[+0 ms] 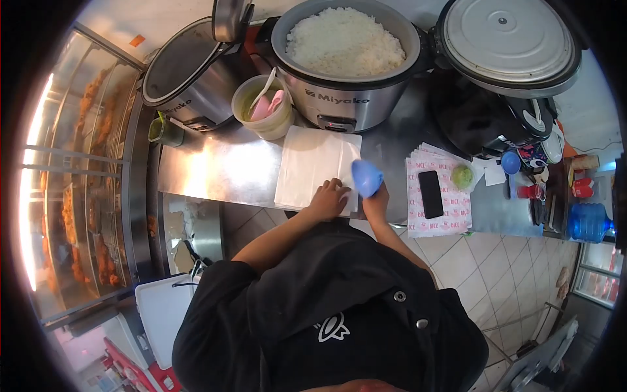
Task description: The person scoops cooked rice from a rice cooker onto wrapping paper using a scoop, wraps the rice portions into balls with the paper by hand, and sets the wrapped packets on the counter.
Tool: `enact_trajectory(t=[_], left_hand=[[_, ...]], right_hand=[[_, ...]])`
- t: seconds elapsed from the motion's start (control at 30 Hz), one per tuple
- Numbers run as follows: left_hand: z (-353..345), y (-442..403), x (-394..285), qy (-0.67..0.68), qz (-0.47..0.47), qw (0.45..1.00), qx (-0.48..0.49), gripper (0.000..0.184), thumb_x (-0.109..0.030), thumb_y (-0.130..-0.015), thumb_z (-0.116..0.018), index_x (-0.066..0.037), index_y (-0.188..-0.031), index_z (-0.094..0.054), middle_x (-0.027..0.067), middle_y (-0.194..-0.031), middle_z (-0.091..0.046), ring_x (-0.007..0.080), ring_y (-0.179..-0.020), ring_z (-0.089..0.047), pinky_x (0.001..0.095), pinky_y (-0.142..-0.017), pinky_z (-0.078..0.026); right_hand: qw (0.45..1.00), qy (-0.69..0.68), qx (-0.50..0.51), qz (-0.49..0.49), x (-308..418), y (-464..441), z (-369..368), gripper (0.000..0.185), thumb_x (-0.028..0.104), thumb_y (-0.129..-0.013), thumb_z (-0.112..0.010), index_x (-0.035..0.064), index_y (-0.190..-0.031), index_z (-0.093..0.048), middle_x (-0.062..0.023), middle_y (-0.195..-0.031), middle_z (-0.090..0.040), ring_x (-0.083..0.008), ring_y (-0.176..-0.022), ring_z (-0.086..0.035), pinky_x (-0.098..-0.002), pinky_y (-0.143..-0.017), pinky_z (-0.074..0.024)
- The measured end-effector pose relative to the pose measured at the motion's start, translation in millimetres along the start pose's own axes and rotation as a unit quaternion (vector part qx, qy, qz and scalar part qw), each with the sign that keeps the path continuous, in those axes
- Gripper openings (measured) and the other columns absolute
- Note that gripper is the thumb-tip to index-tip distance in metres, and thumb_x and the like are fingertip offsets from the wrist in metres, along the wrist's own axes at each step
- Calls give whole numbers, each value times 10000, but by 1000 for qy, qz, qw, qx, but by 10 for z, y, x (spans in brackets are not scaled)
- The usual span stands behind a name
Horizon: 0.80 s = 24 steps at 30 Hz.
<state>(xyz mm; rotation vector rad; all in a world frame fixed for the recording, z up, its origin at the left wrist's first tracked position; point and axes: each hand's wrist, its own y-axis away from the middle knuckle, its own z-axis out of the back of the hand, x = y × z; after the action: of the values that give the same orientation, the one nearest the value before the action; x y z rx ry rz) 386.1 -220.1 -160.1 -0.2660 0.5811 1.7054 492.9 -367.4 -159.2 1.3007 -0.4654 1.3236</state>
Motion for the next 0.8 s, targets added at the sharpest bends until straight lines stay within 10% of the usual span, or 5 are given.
enact_trajectory(t=[0.07, 0.13, 0.23, 0.33, 0.8], left_hand=[[-201, -20, 148, 4, -62, 998, -26, 338, -237, -923, -532, 9, -1122, -652, 193, -1252, -549, 392, -1147, -512, 488, -973, -438], [-343, -85, 364, -16, -84, 996, -7, 360, -162, -886, -567, 6, -1203, -587, 199, -1259, -528, 387, -1144, -512, 470, -951, -450], [318, 195, 68, 13, 187, 955, -232, 593, -184, -774, -745, 25, -1270, -497, 221, -1278, -490, 381, -1147, -493, 449, -962, -440], [363, 233, 237, 37, 228, 946, -227, 697, -310, -683, -834, 14, -1215, -520, 204, -1236, -499, 378, -1156, -478, 450, -955, -443], [445, -176, 14, 108, 367, 910, -158, 745, -272, -659, -842, 35, -1218, -456, 197, -1201, -509, 358, -1134, -526, 441, -970, -467]], right_hand=[[914, 158, 70, 367, 350, 145, 76, 267, 154, -815, -714, 16, -1040, -674, -135, -1012, -700, -262, -920, -689, -363, -818, -542], [899, 145, 111, 398, 404, 167, -2, 306, 111, -786, -720, -16, -1053, -643, -174, -991, -690, -292, -947, -689, -341, -845, -534], [937, 242, 82, 239, 189, 1, -196, 378, 195, -828, -694, -16, -1126, -596, -179, -1017, -682, -285, -942, -690, -375, -793, -560], [982, 147, 117, 22, -261, -331, -340, 386, 244, -873, -666, 5, -1165, -585, -144, -986, -683, -254, -942, -690, -389, -664, -587], [965, -95, 220, -109, -38, -372, -165, 444, 259, -923, -665, 6, -1256, -515, -107, -1216, -598, -238, -1053, -653, -400, -624, -597]])
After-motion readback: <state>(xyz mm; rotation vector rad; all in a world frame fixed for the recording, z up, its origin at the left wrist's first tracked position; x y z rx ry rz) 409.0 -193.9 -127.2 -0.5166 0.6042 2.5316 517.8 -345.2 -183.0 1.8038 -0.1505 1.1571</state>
